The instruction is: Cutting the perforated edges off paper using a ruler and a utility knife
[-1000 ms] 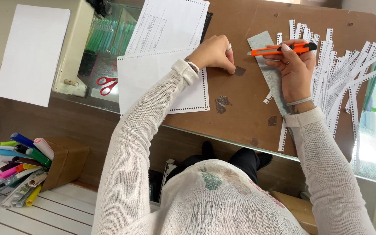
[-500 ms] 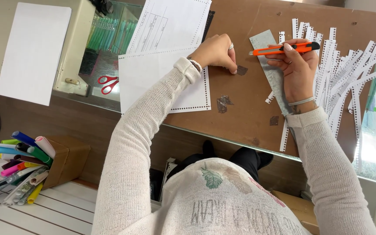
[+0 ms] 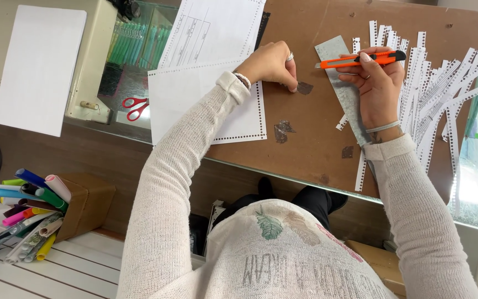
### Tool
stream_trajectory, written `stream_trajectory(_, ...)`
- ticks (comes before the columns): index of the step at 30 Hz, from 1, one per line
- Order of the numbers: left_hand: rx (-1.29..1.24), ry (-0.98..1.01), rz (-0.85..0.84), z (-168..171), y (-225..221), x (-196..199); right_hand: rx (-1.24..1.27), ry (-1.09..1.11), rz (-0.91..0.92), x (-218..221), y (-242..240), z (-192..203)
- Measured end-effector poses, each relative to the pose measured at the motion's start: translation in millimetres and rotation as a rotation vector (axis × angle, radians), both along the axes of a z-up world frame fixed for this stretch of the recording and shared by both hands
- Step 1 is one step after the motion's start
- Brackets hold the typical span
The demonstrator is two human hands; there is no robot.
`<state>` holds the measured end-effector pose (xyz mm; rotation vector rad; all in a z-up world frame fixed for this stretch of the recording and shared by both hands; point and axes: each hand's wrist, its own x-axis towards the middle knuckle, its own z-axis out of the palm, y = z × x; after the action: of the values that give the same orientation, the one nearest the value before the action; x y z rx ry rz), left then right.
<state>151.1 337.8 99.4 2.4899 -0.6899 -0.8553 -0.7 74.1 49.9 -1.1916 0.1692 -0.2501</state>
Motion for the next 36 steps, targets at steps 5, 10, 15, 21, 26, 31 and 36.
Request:
stream_trajectory(5, -0.031, 0.049, -0.022, -4.6, 1.7, 5.1, -0.012, 0.001, 0.003, 1.4, 1.4, 3.4)
stream_trajectory(10, -0.009, -0.049, -0.022, -19.8, -1.0, 4.2, -0.012, 0.004, 0.011, -0.3, 2.5, 3.2)
stream_trajectory(15, -0.026, -0.020, -0.014, -14.4, 0.5, 1.6, -0.016, 0.014, 0.010, -0.3, 2.9, 3.8)
stream_trajectory(21, -0.020, -0.037, -0.025, -20.3, -1.5, 4.8, -0.017, 0.016, 0.012, -1.2, 1.4, 4.1)
stream_trajectory(26, 0.002, -0.033, 0.013, -14.0, -5.2, -0.9, -0.006, 0.017, 0.006, -2.2, 1.0, 4.9)
stream_trajectory(31, 0.010, -0.061, 0.033, -15.8, -5.8, -1.5, -0.001, 0.016, 0.003, -2.0, -0.7, 1.5)
stream_trajectory(36, 0.015, -0.060, 0.041, -8.5, -4.7, -5.0, -0.008, 0.016, 0.003, -3.1, 0.1, 5.1)
